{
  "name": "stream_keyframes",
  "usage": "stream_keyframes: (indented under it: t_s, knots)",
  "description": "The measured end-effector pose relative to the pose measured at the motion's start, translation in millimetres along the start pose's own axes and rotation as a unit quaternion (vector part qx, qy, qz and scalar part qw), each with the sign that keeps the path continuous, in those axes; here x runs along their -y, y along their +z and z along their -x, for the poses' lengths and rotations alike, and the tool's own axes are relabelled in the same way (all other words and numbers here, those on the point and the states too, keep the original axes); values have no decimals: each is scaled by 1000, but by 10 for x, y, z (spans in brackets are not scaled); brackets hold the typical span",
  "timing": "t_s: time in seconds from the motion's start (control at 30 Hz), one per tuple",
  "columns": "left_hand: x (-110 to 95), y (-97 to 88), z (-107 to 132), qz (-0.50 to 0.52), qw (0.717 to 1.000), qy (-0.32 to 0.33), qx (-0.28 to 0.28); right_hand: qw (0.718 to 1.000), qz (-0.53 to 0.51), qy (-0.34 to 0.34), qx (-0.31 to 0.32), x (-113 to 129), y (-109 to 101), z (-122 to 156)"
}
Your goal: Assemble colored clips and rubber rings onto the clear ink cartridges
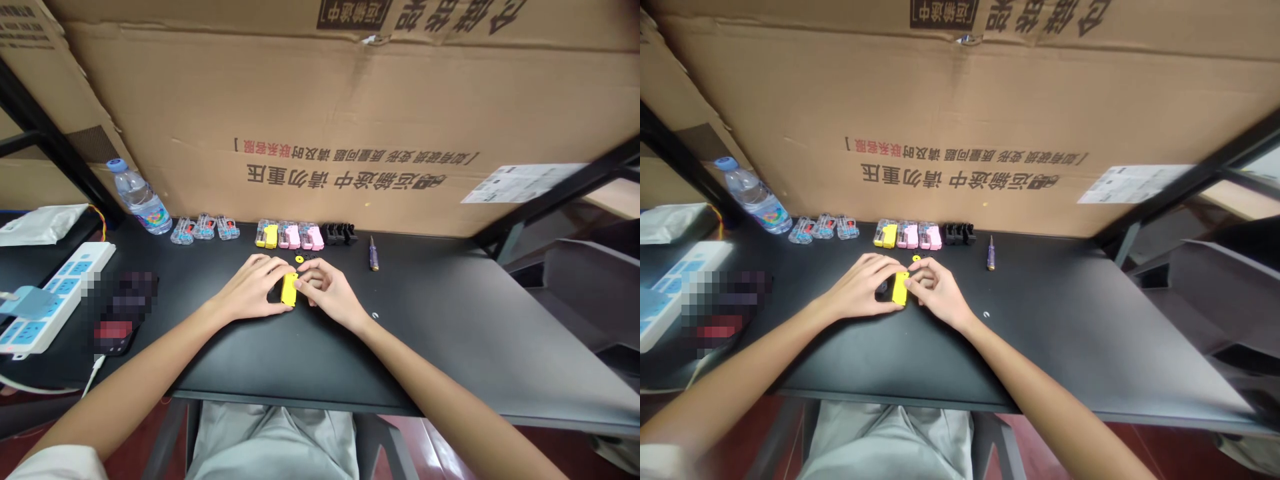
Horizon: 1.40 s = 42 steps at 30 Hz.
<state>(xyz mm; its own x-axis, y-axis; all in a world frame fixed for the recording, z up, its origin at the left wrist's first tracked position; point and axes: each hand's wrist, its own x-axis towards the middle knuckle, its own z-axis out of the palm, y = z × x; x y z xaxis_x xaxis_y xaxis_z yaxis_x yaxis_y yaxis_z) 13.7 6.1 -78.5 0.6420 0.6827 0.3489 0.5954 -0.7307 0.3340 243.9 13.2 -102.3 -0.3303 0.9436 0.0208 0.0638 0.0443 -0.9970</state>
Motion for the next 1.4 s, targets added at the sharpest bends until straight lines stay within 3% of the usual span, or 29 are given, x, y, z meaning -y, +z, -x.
stream_keyframes:
  t_s: [0.13, 0.27, 0.43, 0.63, 0.83, 1.07, 1.23, 1.4]
  knots:
    - [22, -7, -3, -3, 1000, -19, -2, 989, 133, -57, -23, 2, -67, 23]
    - [59, -22, -4, 1, 999, -41, -17, 948, 294, -121, -26, 9, -118, -4]
    - [74, -42, -13, 33, 997, -69, -24, 895, 428, -123, 20, 0, -134, -32]
    - [123, -22, -17, 71, 991, -105, -32, 884, 439, -158, 19, -10, -181, -5]
    - [129, -12, -19, 95, 987, -123, -42, 858, 491, -148, 28, -34, -210, -59]
    - [147, -30, -21, 87, 985, -144, -38, 876, 444, -190, 9, 9, -224, -3]
    - [149, -15, -21, 87, 984, -148, -40, 860, 484, -163, -17, -30, -205, -52]
    - [123, 24, -18, 77, 988, -132, -35, 836, 528, -146, 26, -28, -149, -78]
